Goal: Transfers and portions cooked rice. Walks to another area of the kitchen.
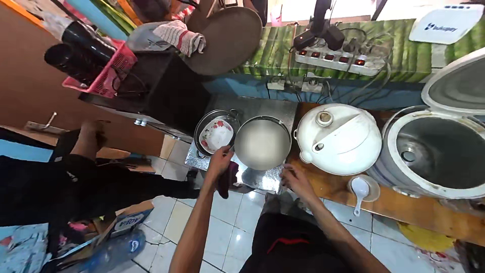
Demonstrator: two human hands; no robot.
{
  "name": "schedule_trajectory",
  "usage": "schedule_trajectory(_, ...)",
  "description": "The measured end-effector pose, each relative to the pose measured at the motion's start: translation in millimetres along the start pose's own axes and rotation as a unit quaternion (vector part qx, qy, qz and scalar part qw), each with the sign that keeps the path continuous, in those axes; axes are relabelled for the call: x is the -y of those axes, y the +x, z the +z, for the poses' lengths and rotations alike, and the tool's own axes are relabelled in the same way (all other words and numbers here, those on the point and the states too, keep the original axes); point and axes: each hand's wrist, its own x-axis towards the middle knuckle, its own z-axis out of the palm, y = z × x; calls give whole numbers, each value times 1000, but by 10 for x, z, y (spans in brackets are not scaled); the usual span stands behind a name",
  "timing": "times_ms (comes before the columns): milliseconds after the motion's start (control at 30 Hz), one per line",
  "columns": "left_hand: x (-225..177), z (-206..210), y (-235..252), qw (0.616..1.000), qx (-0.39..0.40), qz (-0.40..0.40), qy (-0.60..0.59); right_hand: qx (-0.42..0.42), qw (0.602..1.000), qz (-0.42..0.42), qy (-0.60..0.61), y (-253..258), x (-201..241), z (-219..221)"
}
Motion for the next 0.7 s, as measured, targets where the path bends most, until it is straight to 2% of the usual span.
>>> schedule_trajectory(100,-63,-186,404,998,25,58,8,-81,996,-5,40,128,69,194)
schedule_trajectory(233,-250,-278,837,983,127,128,-31,-159,986,-25,46,223,112,347)
schedule_trajectory(333,-376,-300,1088,972,157,174,20,-189,981,-32,32,241,129,407)
schedule_trajectory(467,-409,-271,1340,945,223,217,99,-190,981,-11,-44,329,111,461)
schedule_trajectory(600,-303,-160,1620,918,238,270,169,-228,963,-40,-140,441,23,463)
schedule_trajectory(700,-233,-90,1652,919,225,262,190,-238,951,-43,-191,458,-20,426)
